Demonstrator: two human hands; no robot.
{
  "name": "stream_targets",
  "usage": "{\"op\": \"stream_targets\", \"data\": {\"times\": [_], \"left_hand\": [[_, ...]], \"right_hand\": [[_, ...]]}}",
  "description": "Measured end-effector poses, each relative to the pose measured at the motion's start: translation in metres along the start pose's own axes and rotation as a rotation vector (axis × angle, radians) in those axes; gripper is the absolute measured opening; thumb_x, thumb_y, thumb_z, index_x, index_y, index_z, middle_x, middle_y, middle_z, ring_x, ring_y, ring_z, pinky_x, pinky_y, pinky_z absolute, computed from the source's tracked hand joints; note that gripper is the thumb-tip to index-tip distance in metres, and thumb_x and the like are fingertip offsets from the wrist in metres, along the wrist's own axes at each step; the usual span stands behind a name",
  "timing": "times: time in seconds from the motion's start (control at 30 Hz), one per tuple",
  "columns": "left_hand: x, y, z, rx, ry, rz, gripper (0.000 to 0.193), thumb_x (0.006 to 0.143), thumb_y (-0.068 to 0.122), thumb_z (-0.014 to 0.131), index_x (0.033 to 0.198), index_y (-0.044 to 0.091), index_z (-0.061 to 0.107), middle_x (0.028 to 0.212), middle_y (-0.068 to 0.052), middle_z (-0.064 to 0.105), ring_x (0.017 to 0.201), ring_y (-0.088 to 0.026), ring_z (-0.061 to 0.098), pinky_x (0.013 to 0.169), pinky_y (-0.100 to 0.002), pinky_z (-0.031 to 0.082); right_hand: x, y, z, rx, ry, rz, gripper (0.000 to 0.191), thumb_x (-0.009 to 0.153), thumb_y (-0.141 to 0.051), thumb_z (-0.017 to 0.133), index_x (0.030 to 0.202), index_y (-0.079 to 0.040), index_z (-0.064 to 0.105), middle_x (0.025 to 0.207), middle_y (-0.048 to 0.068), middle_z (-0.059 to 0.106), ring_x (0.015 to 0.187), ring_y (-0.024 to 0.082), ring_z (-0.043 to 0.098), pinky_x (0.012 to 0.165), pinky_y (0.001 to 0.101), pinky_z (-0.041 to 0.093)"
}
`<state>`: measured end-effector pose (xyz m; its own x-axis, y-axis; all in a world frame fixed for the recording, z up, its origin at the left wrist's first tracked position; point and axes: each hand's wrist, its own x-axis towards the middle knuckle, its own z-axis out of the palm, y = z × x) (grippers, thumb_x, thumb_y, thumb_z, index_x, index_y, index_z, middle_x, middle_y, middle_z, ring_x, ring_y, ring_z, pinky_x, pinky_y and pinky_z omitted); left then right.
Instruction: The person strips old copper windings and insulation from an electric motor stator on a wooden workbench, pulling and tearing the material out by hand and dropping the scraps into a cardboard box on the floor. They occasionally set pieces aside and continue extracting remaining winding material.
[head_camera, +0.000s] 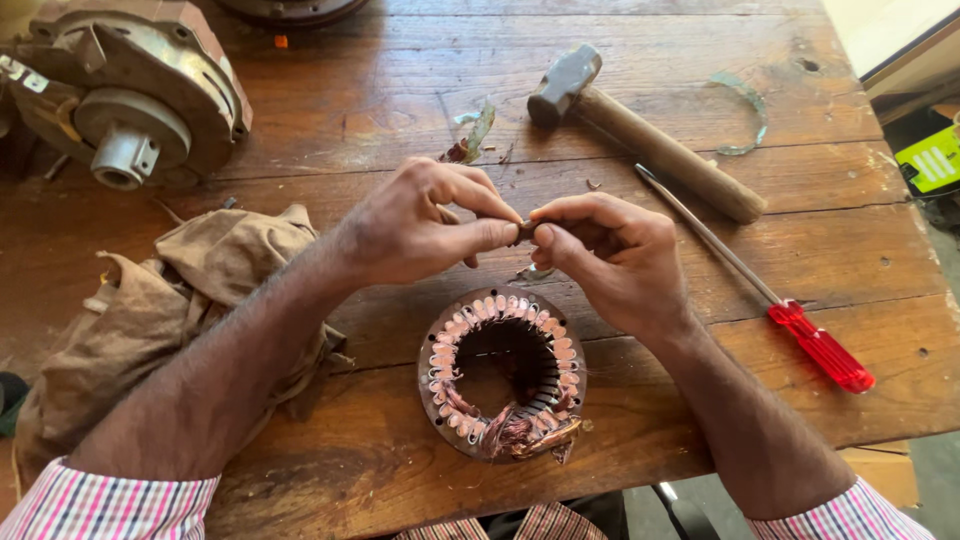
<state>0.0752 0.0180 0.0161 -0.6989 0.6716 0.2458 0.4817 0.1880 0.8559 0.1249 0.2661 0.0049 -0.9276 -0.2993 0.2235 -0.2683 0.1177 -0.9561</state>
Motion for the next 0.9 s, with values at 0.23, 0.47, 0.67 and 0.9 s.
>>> {"op": "stream_targets", "data": {"times": [0.23,0.47,0.67,0.9], "left_hand": [[0.0,-0.004,0.004,-0.055,0.108,0.038,0.017,0.095,0.014,0.072,0.105,0.003,0.078,0.096,-0.013,0.076,0.072,-0.016,0.074,0.056,-0.028,0.063],[0.002,-0.009,0.012,0.174,0.198,0.242,0.014,0.098,0.014,0.073,0.105,0.004,0.079,0.097,-0.011,0.077,0.078,-0.015,0.075,0.062,-0.027,0.063],[0.001,-0.004,0.009,0.011,0.129,0.115,0.016,0.097,0.016,0.072,0.105,0.004,0.079,0.105,-0.013,0.074,0.088,-0.017,0.074,0.064,-0.025,0.067],[0.001,0.004,0.007,-0.324,0.004,0.027,0.019,0.101,0.017,0.067,0.11,0.002,0.075,0.099,-0.011,0.075,0.084,-0.014,0.076,0.068,-0.029,0.069]], "right_hand": [[0.006,-0.004,0.002,0.129,0.008,-0.001,0.026,0.103,-0.007,0.065,0.127,0.004,0.062,0.103,0.013,0.075,0.09,0.013,0.074,0.08,0.0271,0.065],[0.009,0.003,0.006,0.054,0.017,-0.025,0.023,0.101,-0.012,0.071,0.116,0.004,0.065,0.097,0.013,0.076,0.085,0.014,0.075,0.074,0.0283,0.066],[-0.003,0.001,0.012,-0.277,0.134,-0.21,0.018,0.1,-0.005,0.074,0.115,0.002,0.067,0.099,0.01,0.076,0.092,0.014,0.075,0.078,0.0271,0.064],[-0.003,-0.004,0.008,-0.519,0.128,-0.621,0.019,0.099,0.006,0.075,0.115,0.0,0.066,0.105,0.014,0.074,0.096,0.02,0.077,0.078,0.0263,0.065]]}}
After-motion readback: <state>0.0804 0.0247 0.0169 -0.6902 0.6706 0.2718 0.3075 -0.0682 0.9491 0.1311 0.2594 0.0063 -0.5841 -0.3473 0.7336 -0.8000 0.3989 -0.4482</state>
